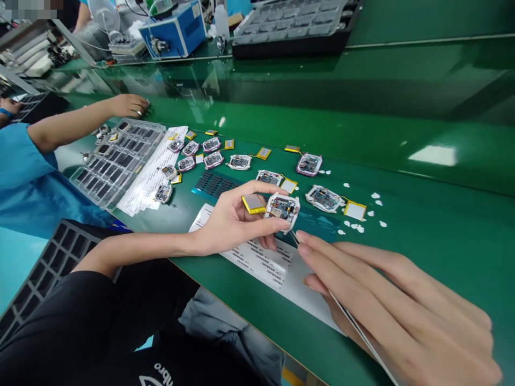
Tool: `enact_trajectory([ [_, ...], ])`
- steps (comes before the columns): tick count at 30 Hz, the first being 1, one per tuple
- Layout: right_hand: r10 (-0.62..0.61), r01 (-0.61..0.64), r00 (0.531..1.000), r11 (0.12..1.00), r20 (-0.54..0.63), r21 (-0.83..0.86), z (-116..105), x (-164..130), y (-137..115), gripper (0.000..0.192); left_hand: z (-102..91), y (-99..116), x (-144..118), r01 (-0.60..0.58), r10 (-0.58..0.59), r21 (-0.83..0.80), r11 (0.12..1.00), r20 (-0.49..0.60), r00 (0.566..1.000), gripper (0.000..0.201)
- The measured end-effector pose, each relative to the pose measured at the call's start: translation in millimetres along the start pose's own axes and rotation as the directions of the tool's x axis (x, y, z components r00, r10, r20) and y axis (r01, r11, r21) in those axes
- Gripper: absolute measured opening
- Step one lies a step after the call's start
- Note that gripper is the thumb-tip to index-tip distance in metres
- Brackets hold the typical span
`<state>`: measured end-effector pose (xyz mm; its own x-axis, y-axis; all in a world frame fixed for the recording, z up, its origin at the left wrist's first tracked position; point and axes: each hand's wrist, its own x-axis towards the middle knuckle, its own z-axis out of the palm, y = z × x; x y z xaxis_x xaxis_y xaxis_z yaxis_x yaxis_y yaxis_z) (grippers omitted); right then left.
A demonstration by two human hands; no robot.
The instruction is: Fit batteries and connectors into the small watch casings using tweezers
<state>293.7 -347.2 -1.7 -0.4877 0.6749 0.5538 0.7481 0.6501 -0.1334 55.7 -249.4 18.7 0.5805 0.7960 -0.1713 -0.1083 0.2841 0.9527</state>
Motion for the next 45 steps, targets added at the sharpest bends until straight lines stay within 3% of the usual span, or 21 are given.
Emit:
enact_trajectory([
  [4, -0.075, 0.073, 0.995, 0.997, -0.062, -0.034, 0.0, 8.4, 2.8, 0.054, -7.9, -2.7, 8.0, -0.057, 0.057, 0.084, 0.995, 0.002, 0.998, 0.058],
  [6, -0.095, 0.089, 0.991, 0.994, -0.096, -0.065, 0.3, 13.4, 2.2, 0.050, -19.3, 1.0, 25.5, -0.153, 0.177, 0.270, 0.951, -0.066, 0.982, 0.049],
  [7, -0.106, 0.097, 0.988, 0.991, -0.108, -0.090, 0.0, 15.6, 1.7, 0.049, -27.8, 5.5, 38.7, -0.188, 0.243, 0.414, 0.891, -0.082, 0.967, 0.047],
  [9, -0.153, 0.133, 0.979, 0.980, -0.134, -0.146, -1.7, 19.3, 0.9, 0.049, -49.9, 19.2, 71.3, -0.187, 0.404, 0.739, 0.647, -0.125, 0.906, 0.038],
  [11, -0.204, 0.182, 0.972, 0.967, -0.116, -0.177, -4.9, 22.5, -0.2, 0.059, -75.4, 35.1, 106.0, -0.030, 0.453, 0.926, 0.377, -0.156, 0.878, 0.038],
  [13, -0.230, 0.213, 0.970, 0.961, -0.082, -0.179, -8.3, 25.8, -2.0, 0.073, -97.6, 48.7, 134.2, 0.172, 0.362, 0.969, 0.176, -0.227, 0.904, 0.045],
  [16, -0.230, 0.213, 0.970, 0.960, -0.078, -0.180, -10.5, 30.8, -4.8, 0.082, -111.5, 59.7, 154.7, 0.238, 0.306, 0.968, 0.083, -0.253, 0.918, 0.038],
  [20, -0.232, 0.203, 0.964, 0.957, -0.127, -0.210, -7.4, 37.7, -5.2, 0.076, -88.9, 53.5, 152.2, 0.116, 0.314, 0.993, -0.009, -0.108, 0.943, 0.043],
  [24, -0.241, 0.210, 0.962, 0.954, -0.130, -0.216, -6.0, 41.0, -5.0, 0.074, -50.4, 32.9, 144.8, -0.186, 0.158, 0.982, -0.019, 0.186, 0.970, 0.048],
  [28, -0.226, 0.197, 0.965, 0.959, -0.130, -0.205, -4.8, 36.6, -5.0, 0.077, -32.0, 21.1, 145.9, -0.322, 0.061, 0.946, 0.045, 0.319, 0.946, 0.044],
  [35, -0.257, 0.211, 0.952, 0.945, -0.164, -0.251, -3.1, 37.3, -3.5, 0.083, -36.1, 24.1, 142.4, -0.373, 0.099, 0.919, 0.128, 0.363, 0.927, 0.020],
  [38, -0.211, 0.166, 0.963, 0.955, -0.170, -0.245, -3.1, 39.8, -3.7, 0.080, -37.5, 26.1, 132.4, -0.393, 0.114, 0.905, 0.162, 0.378, 0.919, 0.015],
  [43, -0.073, 0.029, 0.974, 0.979, -0.216, -0.200, 4.5, 36.5, -1.8, 0.071, -36.1, 34.1, 99.7, -0.401, 0.202, 0.889, 0.223, 0.360, 0.911, 0.006],
  [45, -0.009, -0.036, 0.974, 0.980, -0.225, -0.195, 7.8, 35.0, -1.3, 0.076, -30.7, 34.5, 77.9, -0.416, 0.293, 0.853, 0.316, 0.329, 0.898, 0.006],
])
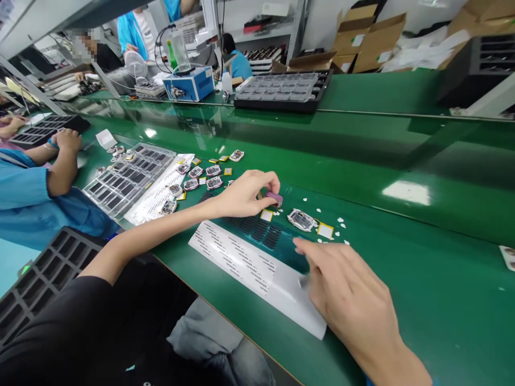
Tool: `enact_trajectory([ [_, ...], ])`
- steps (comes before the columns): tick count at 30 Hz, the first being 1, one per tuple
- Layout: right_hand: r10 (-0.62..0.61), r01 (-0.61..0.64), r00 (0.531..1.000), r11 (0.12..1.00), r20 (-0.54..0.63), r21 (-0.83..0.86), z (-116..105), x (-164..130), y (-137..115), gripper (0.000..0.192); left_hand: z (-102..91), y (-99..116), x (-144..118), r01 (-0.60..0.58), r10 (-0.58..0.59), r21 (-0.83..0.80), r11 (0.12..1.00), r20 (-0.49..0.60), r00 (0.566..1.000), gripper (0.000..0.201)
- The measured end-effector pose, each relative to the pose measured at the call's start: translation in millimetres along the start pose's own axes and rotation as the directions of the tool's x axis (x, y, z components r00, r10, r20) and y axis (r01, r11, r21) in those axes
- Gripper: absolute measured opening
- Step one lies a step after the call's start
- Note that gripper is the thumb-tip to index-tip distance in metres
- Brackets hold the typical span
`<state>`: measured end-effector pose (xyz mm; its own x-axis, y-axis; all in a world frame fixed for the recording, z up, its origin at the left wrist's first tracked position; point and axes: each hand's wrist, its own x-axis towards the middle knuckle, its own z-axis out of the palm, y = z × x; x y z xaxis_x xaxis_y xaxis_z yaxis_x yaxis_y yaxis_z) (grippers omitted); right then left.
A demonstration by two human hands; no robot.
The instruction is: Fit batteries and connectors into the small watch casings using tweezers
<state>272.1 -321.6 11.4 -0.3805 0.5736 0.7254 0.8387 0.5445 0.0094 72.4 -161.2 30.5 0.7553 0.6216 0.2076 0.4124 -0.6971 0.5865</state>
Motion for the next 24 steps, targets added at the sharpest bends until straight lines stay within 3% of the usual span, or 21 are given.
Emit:
enact_trajectory([
  [3, 0.102, -0.102, 0.995, 0.994, 0.004, -0.027, 1.5, -2.5, -1.5, 0.078, 6.5, 23.2, -30.2, 0.057, -0.100, -0.340, 0.939, -0.111, 0.989, 0.026],
  [6, 0.148, -0.149, 0.989, 0.988, -0.010, -0.042, 0.5, -5.3, -5.9, 0.075, 20.8, 38.9, -53.7, 0.049, -0.103, -0.615, 0.787, -0.052, 0.993, 0.036],
  [10, 0.139, -0.139, 0.990, 0.990, 0.036, -0.024, 0.9, -8.6, -14.4, 0.071, 37.6, 42.9, -66.8, 0.065, -0.135, -0.826, 0.559, -0.013, 0.991, 0.018],
  [13, 0.142, -0.141, 0.989, 0.990, 0.032, -0.022, 2.8, -9.3, -18.4, 0.069, 39.6, 42.3, -70.7, 0.181, -0.162, -0.921, 0.346, 0.132, 0.978, 0.014],
  [15, 0.147, -0.146, 0.989, 0.989, 0.026, -0.025, 4.0, -9.4, -18.9, 0.067, 37.6, 43.4, -73.1, 0.233, -0.142, -0.936, 0.264, 0.201, 0.969, 0.015],
  [19, 0.154, -0.153, 0.987, 0.988, 0.041, -0.034, 5.4, -10.8, -17.0, 0.065, 36.4, 47.0, -77.0, 0.218, -0.090, -0.940, 0.264, 0.201, 0.975, 0.015],
  [24, 0.166, -0.164, 0.978, 0.986, 0.127, -0.022, 2.7, -12.5, -20.9, 0.084, 38.0, 49.0, -79.3, 0.227, -0.149, -0.899, 0.375, 0.184, 0.972, 0.014],
])
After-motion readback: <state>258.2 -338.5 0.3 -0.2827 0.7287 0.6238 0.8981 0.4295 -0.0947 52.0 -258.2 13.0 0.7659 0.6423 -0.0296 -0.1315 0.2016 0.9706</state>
